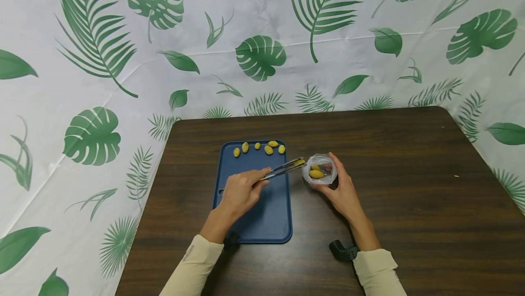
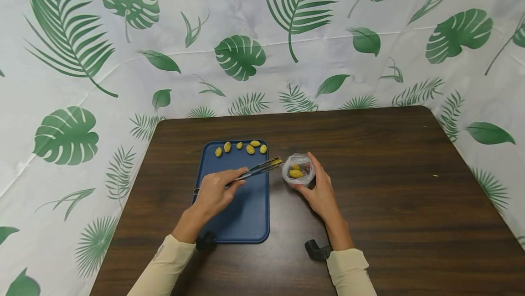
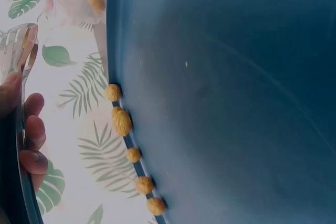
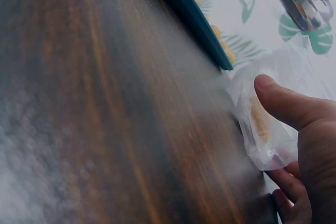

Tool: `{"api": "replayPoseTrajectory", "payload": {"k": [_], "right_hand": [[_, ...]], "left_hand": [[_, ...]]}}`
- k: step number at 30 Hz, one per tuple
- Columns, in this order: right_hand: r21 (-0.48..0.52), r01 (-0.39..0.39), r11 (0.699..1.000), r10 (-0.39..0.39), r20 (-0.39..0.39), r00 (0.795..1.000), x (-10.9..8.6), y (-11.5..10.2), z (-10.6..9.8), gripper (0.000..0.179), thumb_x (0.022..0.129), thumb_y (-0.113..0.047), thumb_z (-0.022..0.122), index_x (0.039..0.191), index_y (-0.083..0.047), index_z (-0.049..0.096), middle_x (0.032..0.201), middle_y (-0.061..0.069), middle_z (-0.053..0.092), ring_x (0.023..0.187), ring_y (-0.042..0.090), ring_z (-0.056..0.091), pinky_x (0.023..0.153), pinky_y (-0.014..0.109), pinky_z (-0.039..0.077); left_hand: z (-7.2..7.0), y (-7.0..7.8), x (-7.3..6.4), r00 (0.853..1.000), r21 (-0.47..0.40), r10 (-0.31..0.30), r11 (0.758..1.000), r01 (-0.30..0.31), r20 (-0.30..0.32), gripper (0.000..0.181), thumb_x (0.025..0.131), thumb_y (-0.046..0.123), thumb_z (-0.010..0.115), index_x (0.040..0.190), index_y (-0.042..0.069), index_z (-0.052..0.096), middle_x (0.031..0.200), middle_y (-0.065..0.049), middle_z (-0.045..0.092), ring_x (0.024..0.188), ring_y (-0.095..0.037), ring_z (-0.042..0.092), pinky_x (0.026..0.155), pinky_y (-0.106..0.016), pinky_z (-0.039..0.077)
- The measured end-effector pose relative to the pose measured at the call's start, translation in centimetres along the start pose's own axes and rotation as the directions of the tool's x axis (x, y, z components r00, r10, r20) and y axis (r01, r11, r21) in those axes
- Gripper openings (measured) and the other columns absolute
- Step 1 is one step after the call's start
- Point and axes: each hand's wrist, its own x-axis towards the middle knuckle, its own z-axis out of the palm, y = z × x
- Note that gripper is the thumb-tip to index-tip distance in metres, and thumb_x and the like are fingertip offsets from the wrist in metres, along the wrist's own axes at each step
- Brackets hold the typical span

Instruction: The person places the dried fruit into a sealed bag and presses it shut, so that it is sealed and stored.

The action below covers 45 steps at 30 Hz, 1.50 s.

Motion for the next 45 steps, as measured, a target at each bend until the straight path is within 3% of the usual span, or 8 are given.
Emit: {"api": "replayPoseTrajectory", "payload": {"k": [8,20,29,33,45], "right_hand": [[0.008,-0.005,1.000,0.005,0.002,1.000,0.0,-0.3,0.0,0.104,0.081,-0.017,0.090,0.164,-0.017,0.028,0.160,0.022,0.042,0.146,0.045,0.041,0.114,0.071,0.030],[0.019,0.002,1.000,-0.002,-0.005,1.000,-0.1,0.0,0.0,0.105,0.080,-0.014,0.089,0.164,-0.024,0.027,0.153,0.023,0.050,0.142,0.044,0.045,0.114,0.068,0.032],[0.019,0.000,1.000,0.000,-0.009,1.000,-0.1,0.0,0.1,0.105,0.080,-0.015,0.090,0.164,-0.024,0.027,0.147,0.024,0.054,0.138,0.043,0.048,0.113,0.068,0.032],[0.015,0.012,1.000,-0.012,-0.016,1.000,0.0,0.0,0.0,0.105,0.079,-0.014,0.090,0.164,-0.021,0.029,0.144,0.024,0.057,0.139,0.043,0.048,0.114,0.068,0.032],[0.000,0.013,1.000,-0.013,-0.018,1.000,-0.1,0.1,0.1,0.106,0.079,-0.015,0.091,0.164,-0.022,0.029,0.144,0.023,0.057,0.138,0.042,0.049,0.114,0.068,0.032]], "left_hand": [[0.5,0.8,0.4,1.000,0.004,0.024,1.000,-0.024,0.012,0.031,0.091,0.016,0.079,0.121,0.012,0.078,0.106,-0.006,0.081,0.085,-0.017,0.078,0.067,-0.033,0.062],[1.5,1.8,1.1,0.996,0.027,0.072,0.997,-0.073,0.043,0.031,0.092,0.019,0.078,0.122,0.013,0.077,0.107,-0.003,0.081,0.087,-0.016,0.078,0.070,-0.033,0.062],[1.2,2.0,1.1,0.993,0.046,0.006,0.999,-0.011,0.115,0.043,0.095,0.027,0.076,0.135,0.013,0.070,0.110,-0.005,0.079,0.091,-0.018,0.077,0.071,-0.037,0.062],[1.0,1.7,0.9,0.995,0.066,-0.019,0.998,0.013,0.094,0.044,0.092,0.025,0.079,0.133,0.012,0.070,0.110,-0.005,0.079,0.093,-0.021,0.077,0.073,-0.040,0.062],[0.5,0.3,0.4,0.996,0.124,-0.087,0.989,0.083,0.022,0.045,0.088,0.023,0.082,0.130,0.009,0.072,0.103,-0.004,0.079,0.082,-0.023,0.076,0.062,-0.040,0.058]]}}
